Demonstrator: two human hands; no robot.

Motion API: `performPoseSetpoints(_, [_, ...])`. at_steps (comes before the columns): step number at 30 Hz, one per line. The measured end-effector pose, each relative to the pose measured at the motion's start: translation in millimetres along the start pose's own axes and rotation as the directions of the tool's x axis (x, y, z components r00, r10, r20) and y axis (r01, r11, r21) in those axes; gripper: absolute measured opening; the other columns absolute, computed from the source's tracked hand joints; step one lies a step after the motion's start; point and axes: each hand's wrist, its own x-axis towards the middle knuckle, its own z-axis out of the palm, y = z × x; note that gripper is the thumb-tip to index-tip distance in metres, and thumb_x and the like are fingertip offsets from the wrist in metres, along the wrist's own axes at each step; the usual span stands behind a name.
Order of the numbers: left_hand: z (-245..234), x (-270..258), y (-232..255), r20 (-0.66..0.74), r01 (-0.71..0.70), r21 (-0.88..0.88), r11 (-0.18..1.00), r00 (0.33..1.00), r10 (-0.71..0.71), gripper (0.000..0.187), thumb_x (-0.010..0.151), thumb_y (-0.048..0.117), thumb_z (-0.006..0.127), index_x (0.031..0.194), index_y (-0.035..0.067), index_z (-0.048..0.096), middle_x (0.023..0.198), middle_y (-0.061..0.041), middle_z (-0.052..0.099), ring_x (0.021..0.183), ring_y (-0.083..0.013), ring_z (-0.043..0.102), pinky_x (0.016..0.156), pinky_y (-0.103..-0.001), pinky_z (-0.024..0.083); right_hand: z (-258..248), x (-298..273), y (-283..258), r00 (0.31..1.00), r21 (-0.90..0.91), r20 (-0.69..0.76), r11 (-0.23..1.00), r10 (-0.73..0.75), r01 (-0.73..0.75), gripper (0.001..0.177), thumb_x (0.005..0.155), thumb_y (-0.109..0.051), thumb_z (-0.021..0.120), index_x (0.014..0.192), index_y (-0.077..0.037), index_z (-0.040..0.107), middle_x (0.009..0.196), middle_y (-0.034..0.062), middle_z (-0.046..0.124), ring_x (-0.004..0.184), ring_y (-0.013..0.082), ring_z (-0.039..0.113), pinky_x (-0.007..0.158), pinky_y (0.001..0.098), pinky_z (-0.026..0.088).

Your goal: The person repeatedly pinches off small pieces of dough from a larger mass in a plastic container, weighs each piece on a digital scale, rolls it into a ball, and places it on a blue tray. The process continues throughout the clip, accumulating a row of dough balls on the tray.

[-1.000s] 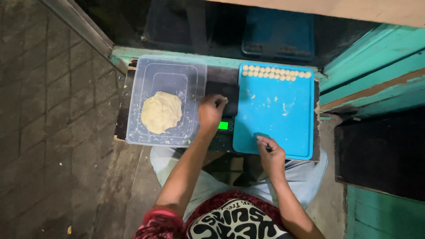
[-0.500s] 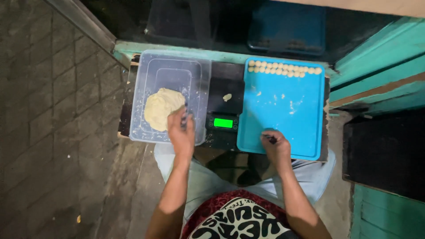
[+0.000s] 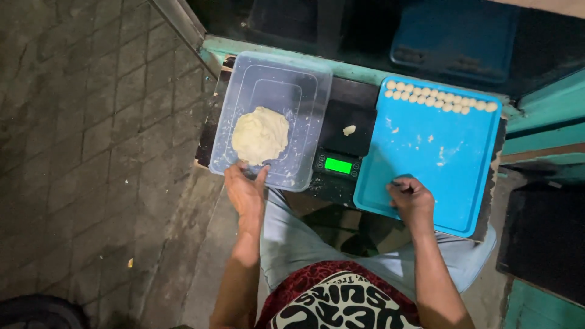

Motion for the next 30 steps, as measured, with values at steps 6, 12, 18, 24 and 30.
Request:
performPoseSetpoints(6, [12.9,-3.8,9.8,-0.023,0.036,0.065,0.997,0.999,-0.035,0.038,0.075,0.040,0.091,0.097,0.020,0.068,0.088,-0.003,0.069,0.091,-0.0325,0.070,0.080,-0.051,0.057,2.0,2.7,3.2,1.000,0.003,0.012,1.000,0.001,-0.001,0.020,0.084,-0.013,0.084,0.099,-0.006,0.074,0.082,0.0090,0.065,0.055,0.0223,0.069,0.050,0.0325,0.057])
performPoseSetpoints(12, [23.4,-5.8,3.2,-0.098,0.077,-0.074,0.994,0.992,-0.084,0.018,0.079,0.030,0.086,0.089,0.021,0.074,0.081,-0.002,0.073,0.085,-0.0308,0.072,0.077,-0.048,0.060,-1.0,-11.0,-18.5,1.000,0.007,0.000,1.000,-0.009,0.009,0.018,0.084,-0.010,0.082,0.100,-0.005,0.075,0.081,0.0094,0.065,0.054,0.0214,0.068,0.051,0.0320,0.057])
performPoseSetpoints(18, [10.4,-0.2,9.8,0.017,0.221,-0.249,0.943,0.974,-0.224,0.016,0.081,0.031,0.078,0.091,0.019,0.079,0.080,-0.011,0.075,0.083,-0.0350,0.074,0.075,-0.046,0.059,-2.7,-17.4,-28.3,1.000,0.016,-0.008,0.999,-0.031,0.031,0.018,0.085,-0.008,0.082,0.100,-0.002,0.075,0.081,0.0117,0.064,0.055,0.0218,0.067,0.052,0.0334,0.057])
performPoseSetpoints(24, [-12.2,3.7,37.8,0.101,0.298,-0.289,0.910,0.954,-0.281,0.042,0.073,0.045,0.092,0.088,0.008,0.078,0.086,-0.013,0.078,0.089,-0.0343,0.075,0.082,-0.045,0.057,-1.7,-17.0,-23.9,0.999,0.047,-0.014,0.998,-0.042,0.042,0.018,0.085,-0.007,0.083,0.100,0.000,0.075,0.081,0.0144,0.066,0.052,0.0217,0.066,0.050,0.0339,0.056])
performPoseSetpoints(30, [37.6,15.0,-12.3,0.077,0.409,-0.337,0.848,0.910,-0.408,0.021,0.072,0.041,0.089,0.080,0.025,0.080,0.078,-0.001,0.075,0.084,-0.0248,0.074,0.075,-0.040,0.057,-2.3,-12.1,-16.8,0.999,0.098,-0.020,0.995,-0.024,0.026,0.019,0.084,-0.007,0.081,0.101,-0.001,0.074,0.083,0.0124,0.065,0.050,0.0193,0.065,0.047,0.0318,0.055])
